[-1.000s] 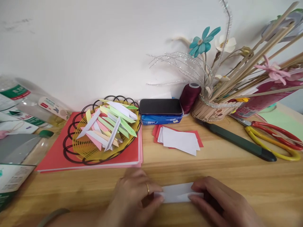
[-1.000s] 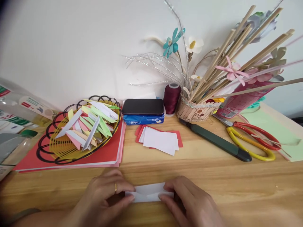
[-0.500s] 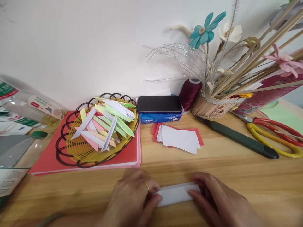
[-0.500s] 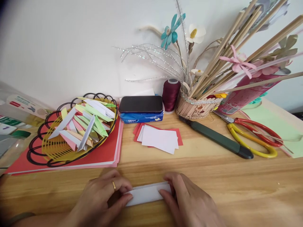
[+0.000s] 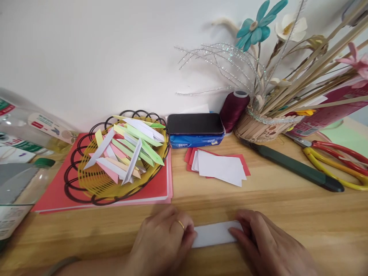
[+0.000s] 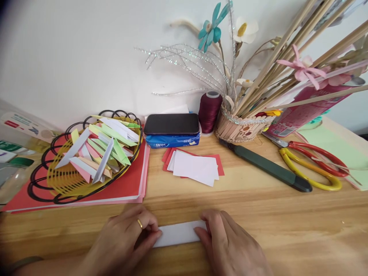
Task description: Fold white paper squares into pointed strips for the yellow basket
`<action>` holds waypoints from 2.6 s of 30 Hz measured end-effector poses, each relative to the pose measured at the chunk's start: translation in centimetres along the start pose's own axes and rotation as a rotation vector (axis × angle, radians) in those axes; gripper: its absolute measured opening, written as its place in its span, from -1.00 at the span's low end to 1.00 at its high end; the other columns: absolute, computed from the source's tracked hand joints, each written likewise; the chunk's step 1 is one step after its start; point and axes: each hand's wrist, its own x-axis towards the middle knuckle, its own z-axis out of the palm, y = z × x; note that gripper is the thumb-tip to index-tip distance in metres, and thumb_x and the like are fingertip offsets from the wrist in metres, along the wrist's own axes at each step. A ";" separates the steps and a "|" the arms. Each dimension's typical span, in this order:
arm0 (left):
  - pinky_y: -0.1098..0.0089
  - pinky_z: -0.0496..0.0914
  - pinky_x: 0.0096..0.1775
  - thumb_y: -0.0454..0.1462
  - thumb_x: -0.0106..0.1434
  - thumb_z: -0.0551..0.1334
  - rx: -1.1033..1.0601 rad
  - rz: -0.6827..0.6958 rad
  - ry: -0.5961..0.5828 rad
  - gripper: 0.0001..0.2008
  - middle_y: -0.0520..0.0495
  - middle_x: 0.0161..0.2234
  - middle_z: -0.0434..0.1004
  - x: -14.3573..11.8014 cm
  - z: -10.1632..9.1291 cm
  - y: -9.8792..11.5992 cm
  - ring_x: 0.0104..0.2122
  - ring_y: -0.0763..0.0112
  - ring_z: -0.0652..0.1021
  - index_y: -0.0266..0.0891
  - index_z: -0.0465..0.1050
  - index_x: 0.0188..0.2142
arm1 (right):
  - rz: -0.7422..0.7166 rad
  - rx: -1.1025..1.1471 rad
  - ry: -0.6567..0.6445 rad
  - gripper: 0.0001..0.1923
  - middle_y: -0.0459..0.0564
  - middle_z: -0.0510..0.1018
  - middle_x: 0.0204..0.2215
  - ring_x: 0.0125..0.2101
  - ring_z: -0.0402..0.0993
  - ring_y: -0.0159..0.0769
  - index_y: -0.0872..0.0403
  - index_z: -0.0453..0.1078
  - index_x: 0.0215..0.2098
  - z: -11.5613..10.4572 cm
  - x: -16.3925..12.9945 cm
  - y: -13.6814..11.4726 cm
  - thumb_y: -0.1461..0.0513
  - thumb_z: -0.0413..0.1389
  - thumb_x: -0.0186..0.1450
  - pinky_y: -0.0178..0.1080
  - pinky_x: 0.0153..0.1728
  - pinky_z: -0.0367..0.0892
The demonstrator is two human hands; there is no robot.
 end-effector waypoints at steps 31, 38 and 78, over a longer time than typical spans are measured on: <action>0.48 0.18 -0.61 -0.40 0.16 0.18 0.519 0.400 -0.127 -0.52 0.05 -0.52 0.27 -0.3 0.5 0.4 -0.51 0.36 0.35 -0.09 0.23 0.07 | -0.191 -0.160 0.067 -0.77 0.05 0.53 -0.30 -0.28 0.47 -0.26 0.10 0.30 -0.17 -1.5 -1.0 -0.9 0.22 -0.15 0.36 -0.23 -0.32 0.38; 0.39 0.30 -0.51 -0.31 0.26 0.12 0.607 0.420 -0.170 -0.56 -0.01 -0.45 0.35 -0.9 -0.3 1.3 -0.43 0.35 0.37 -0.21 0.18 0.14 | -0.497 -0.376 -0.033 -0.33 0.18 0.26 0.13 0.11 0.18 -0.04 0.30 0.17 0.14 -0.7 -3.0 -2.7 -0.02 -0.01 0.25 -0.08 -0.07 0.32; 0.24 0.28 0.03 -0.27 0.39 -0.15 0.465 0.622 -0.146 -0.60 -0.16 0.14 0.25 -1.2 -0.6 0.9 0.13 0.26 0.28 -0.40 0.23 0.10 | -0.287 -0.119 -0.255 -0.38 0.11 0.04 0.23 0.21 -0.07 -0.13 0.05 -0.11 0.28 -1.6 -3.7 -1.6 0.06 -0.06 0.32 0.06 0.13 0.03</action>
